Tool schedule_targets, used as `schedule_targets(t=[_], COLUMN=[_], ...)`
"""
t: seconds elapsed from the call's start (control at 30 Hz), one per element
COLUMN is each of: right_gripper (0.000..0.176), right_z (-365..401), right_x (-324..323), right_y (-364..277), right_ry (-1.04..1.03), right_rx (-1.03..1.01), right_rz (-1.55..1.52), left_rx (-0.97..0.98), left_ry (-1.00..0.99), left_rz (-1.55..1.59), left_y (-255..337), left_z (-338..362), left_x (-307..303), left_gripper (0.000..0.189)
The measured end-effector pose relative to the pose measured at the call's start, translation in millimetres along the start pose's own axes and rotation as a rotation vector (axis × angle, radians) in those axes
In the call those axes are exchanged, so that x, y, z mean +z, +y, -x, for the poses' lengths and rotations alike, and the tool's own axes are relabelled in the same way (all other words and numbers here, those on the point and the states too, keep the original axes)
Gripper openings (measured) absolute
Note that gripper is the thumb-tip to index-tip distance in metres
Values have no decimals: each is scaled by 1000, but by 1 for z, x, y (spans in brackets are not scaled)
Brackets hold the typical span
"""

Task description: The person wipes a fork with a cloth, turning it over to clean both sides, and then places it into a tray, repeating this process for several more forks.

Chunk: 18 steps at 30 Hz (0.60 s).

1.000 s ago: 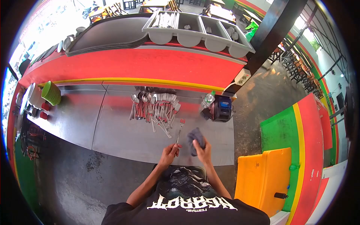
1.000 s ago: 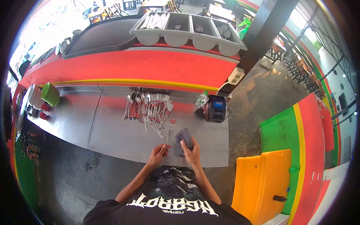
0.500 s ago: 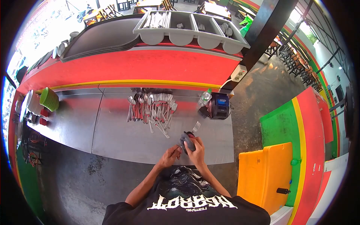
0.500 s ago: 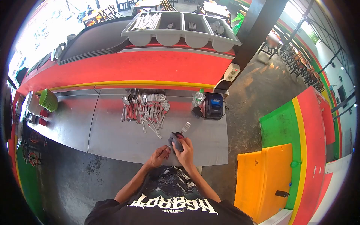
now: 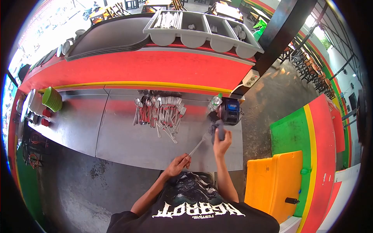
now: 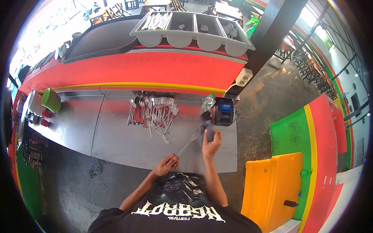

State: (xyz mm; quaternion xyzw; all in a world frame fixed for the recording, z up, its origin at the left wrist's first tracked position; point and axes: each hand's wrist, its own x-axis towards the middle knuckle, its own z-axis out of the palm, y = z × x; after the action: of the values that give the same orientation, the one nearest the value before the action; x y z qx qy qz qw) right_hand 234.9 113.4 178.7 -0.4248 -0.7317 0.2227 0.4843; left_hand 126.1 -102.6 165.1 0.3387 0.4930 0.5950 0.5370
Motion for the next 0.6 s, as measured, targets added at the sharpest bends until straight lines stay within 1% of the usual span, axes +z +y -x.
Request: schedule_targets(t=[0.07,0.17,0.2,0.3,0.4,0.5,0.53,0.57,0.6], right_gripper=[29,32,34,34,31,25,22,20,20], right_z=[-11,-11,-6,20,49,73,78,81,80], right_x=[-3,-17,-19,-24,-27,-28,-25,-24,-25], right_y=[19,29,37,36,11,-28,-37,-44,-55], right_ry=[92,103,105,65,-10,-125,-163,-200,-283], right_rx=[110,241,257,372,416,349,184,20,-45], right_rz=[-16,-28,-28,-17,-174,-387,-413,-433,-444], left_rx=[26,38,53,67,63,39,26,64,104], left_ry=[-1,30,47,91,123,141,142,159,176], left_rz=[24,77,81,111,116,76,58,13,-31], left_y=[1,-1,1,-3,-3,-11,-12,-15,-15], left_z=[5,6,4,-3,-11,-17,-19,-20,-21], left_x=[-1,0,0,-1,0,-7,-9,-9,-8], left_gripper=[34,33,33,31,31,27,26,23,21])
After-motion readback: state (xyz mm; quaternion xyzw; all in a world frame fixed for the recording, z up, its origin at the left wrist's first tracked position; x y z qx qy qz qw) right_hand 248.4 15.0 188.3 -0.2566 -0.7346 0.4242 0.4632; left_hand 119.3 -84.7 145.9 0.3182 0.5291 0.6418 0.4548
